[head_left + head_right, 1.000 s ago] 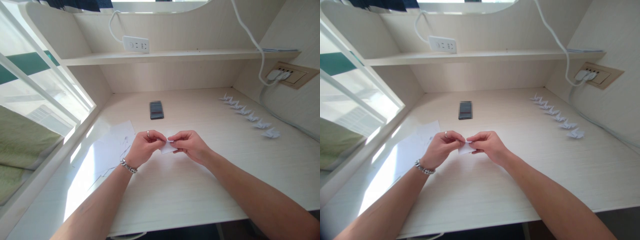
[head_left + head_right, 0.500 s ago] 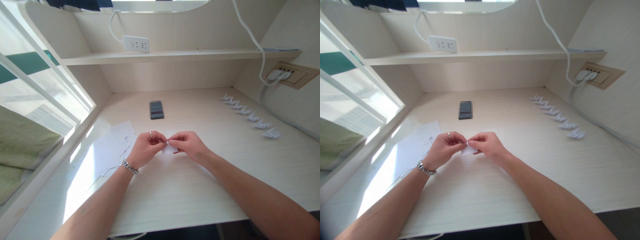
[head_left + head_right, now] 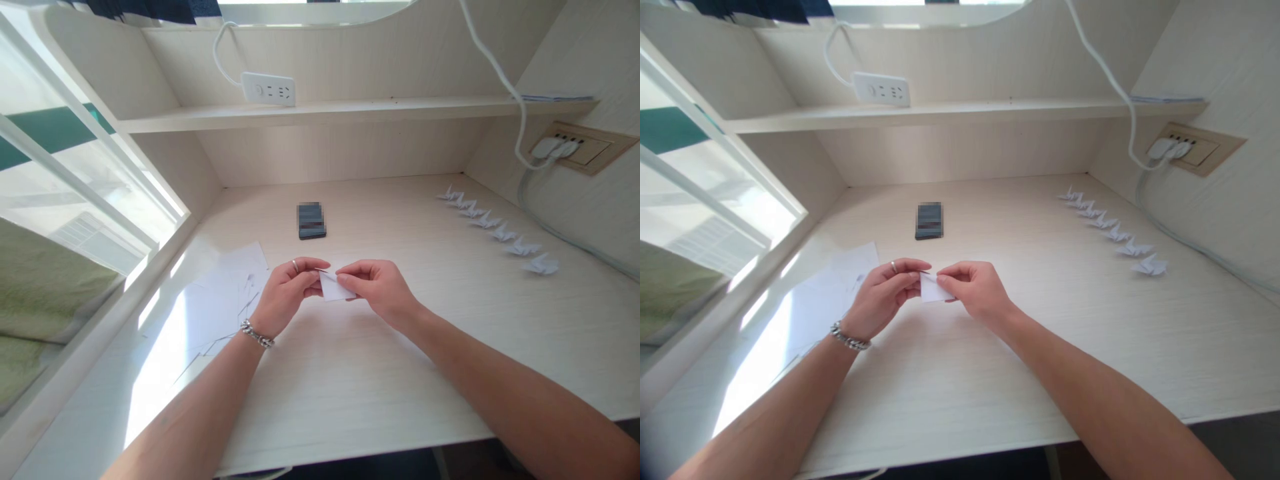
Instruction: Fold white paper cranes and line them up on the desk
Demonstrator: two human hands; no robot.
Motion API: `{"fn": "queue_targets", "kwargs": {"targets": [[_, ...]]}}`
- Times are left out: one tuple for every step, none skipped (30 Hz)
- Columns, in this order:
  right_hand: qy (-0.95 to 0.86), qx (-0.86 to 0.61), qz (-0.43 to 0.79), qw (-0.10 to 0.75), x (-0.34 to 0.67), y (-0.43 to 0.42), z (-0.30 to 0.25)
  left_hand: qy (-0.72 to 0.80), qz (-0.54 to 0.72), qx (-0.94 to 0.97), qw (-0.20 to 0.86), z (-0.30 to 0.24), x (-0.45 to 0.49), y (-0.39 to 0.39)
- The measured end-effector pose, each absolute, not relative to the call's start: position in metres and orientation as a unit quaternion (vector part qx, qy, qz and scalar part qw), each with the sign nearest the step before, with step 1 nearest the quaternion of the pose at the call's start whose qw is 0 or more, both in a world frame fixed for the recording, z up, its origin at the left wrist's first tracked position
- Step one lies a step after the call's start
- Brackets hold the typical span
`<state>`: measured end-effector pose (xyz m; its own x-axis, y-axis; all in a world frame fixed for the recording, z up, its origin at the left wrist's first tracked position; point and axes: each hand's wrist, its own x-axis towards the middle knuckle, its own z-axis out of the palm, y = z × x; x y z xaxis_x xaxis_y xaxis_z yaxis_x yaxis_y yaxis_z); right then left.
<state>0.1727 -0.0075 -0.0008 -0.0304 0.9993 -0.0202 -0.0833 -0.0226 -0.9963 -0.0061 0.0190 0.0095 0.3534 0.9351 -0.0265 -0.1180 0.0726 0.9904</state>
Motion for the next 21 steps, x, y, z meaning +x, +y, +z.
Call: {"fn": "queue_targets", "kwargs": {"targets": [[-0.494,-0.476,0.517,0.512,0.1721,-0.008,-0.0017,0.386,0.423,0.547,0.612,0.0082,-0.0061,0.0189],[-0.51,-0.475,0.497,0.517,0.1716,-0.0085,-0.0029,0.392,0.423,0.562,0.592,0.0071,-0.0059,0.0186],[-0.526,-0.474,0.477,0.52,0.1712,-0.0091,-0.0042,0.401,0.424,0.578,0.57,0.0061,-0.0055,0.0182],[-0.541,-0.474,0.458,0.522,0.1709,-0.0097,-0.0053,0.408,0.426,0.59,0.551,0.0053,-0.0051,0.0178],[-0.552,-0.474,0.443,0.524,0.1707,-0.0103,-0.0063,0.413,0.43,0.596,0.538,0.0046,-0.0046,0.0175],[-0.56,-0.474,0.434,0.523,0.1705,-0.0109,-0.0069,0.415,0.436,0.597,0.53,0.0042,-0.0042,0.0174],[-0.565,-0.473,0.429,0.522,0.1704,-0.0114,-0.0071,0.414,0.443,0.594,0.529,0.0039,-0.004,0.0173],[-0.568,-0.471,0.43,0.521,0.1704,-0.0117,-0.0071,0.412,0.45,0.589,0.53,0.0038,-0.0039,0.0173],[-0.569,-0.468,0.433,0.519,0.1706,-0.012,-0.007,0.409,0.454,0.586,0.532,0.0038,-0.0039,0.0174],[-0.569,-0.466,0.438,0.516,0.1709,-0.012,-0.0068,0.406,0.456,0.585,0.534,0.004,-0.004,0.0174],[-0.568,-0.465,0.446,0.512,0.1713,-0.0119,-0.0068,0.404,0.455,0.586,0.535,0.0041,-0.0043,0.0174],[-0.566,-0.465,0.454,0.508,0.1718,-0.0115,-0.007,0.402,0.453,0.588,0.536,0.0043,-0.0045,0.0174],[-0.564,-0.466,0.462,0.502,0.1723,-0.011,-0.0074,0.401,0.449,0.592,0.535,0.0044,-0.0047,0.0173],[-0.562,-0.467,0.469,0.497,0.1727,-0.0104,-0.0079,0.401,0.446,0.595,0.534,0.0044,-0.0049,0.0172],[-0.56,-0.468,0.475,0.492,0.1731,-0.0098,-0.0084,0.401,0.444,0.598,0.533,0.0044,-0.005,0.0171],[-0.559,-0.469,0.478,0.489,0.1734,-0.0092,-0.0087,0.402,0.441,0.599,0.533,0.0045,-0.0052,0.017],[-0.558,-0.47,0.481,0.487,0.1735,-0.0088,-0.0088,0.404,0.44,0.599,0.534,0.0046,-0.0053,0.0169],[-0.556,-0.471,0.483,0.486,0.1735,-0.0085,-0.0085,0.405,0.439,0.597,0.536,0.0049,-0.0055,0.0169],[-0.552,-0.474,0.484,0.487,0.1734,-0.0083,-0.0079,0.405,0.438,0.592,0.541,0.0053,-0.0057,0.0169],[-0.547,-0.476,0.485,0.489,0.1733,-0.0083,-0.007,0.402,0.438,0.586,0.551,0.0058,-0.006,0.017],[-0.541,-0.479,0.486,0.491,0.1731,-0.0084,-0.0059,0.397,0.439,0.577,0.563,0.0065,-0.0063,0.0171]]}}
